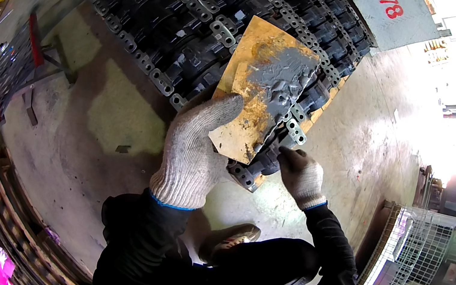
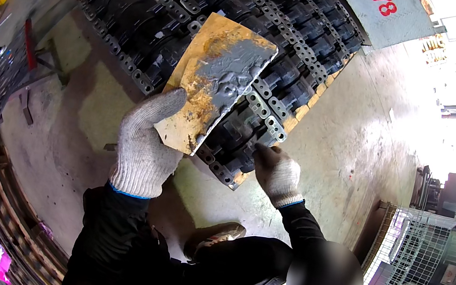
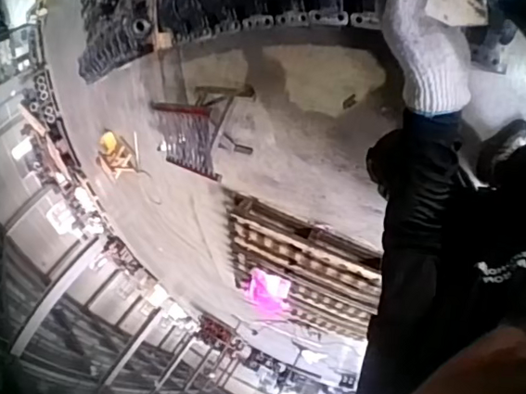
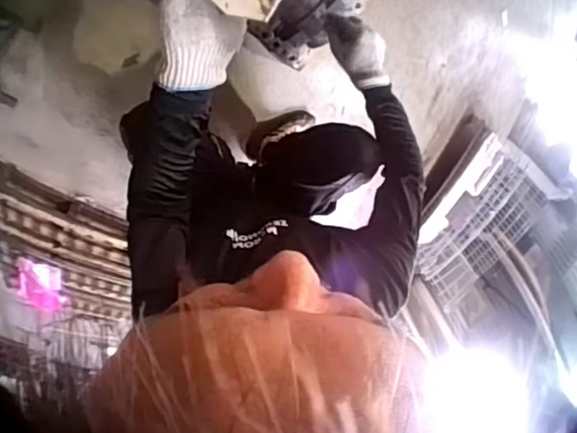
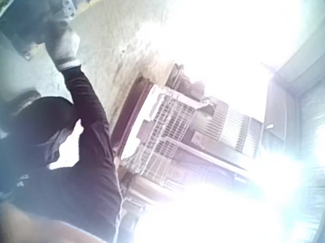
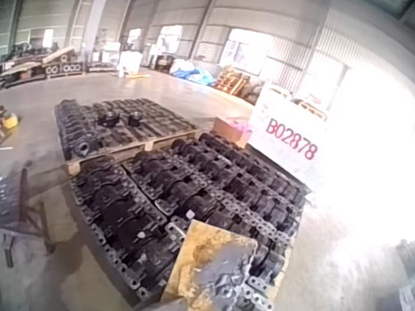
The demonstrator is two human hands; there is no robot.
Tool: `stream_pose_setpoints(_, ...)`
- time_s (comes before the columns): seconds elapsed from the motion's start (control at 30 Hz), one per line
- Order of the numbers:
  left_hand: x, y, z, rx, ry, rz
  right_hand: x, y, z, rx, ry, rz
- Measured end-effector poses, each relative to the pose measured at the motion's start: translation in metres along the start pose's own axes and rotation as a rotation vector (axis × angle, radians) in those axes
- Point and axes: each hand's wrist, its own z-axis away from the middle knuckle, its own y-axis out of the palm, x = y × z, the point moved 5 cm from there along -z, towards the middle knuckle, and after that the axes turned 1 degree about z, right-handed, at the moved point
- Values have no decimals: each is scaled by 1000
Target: The person uses a small metal tool to scoop a grey compound from a wooden board and applies it to the surface of black metal parts arranged on a pallet. The person repeatedly scoops and spreads the compound across multiple parts in a systematic manner.
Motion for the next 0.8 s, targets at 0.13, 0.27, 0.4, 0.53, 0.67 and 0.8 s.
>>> stream_pose_setpoints(0.13, -1, -6, 0, -62, -2, -31, -9, 11, 0, -73, 58, -21)
stream_pose_setpoints(0.27, -1, -7, 0, -58, -4, -2, 4, 17, 5, 9, 11, -77)
stream_pose_setpoints(0.4, 0, -8, -2, -58, 2, 0, -7, 11, 6, -63, 59, -132)
stream_pose_setpoints(0.53, 2, -9, -2, -72, -14, 16, -11, 12, 4, -8, 71, -117)
stream_pose_setpoints(0.67, 3, -8, -2, -64, -10, 31, -15, 12, 1, -8, 63, -146)
stream_pose_setpoints(0.8, 3, -7, -1, -59, -8, 18, -9, 11, 0, 53, 59, -74)
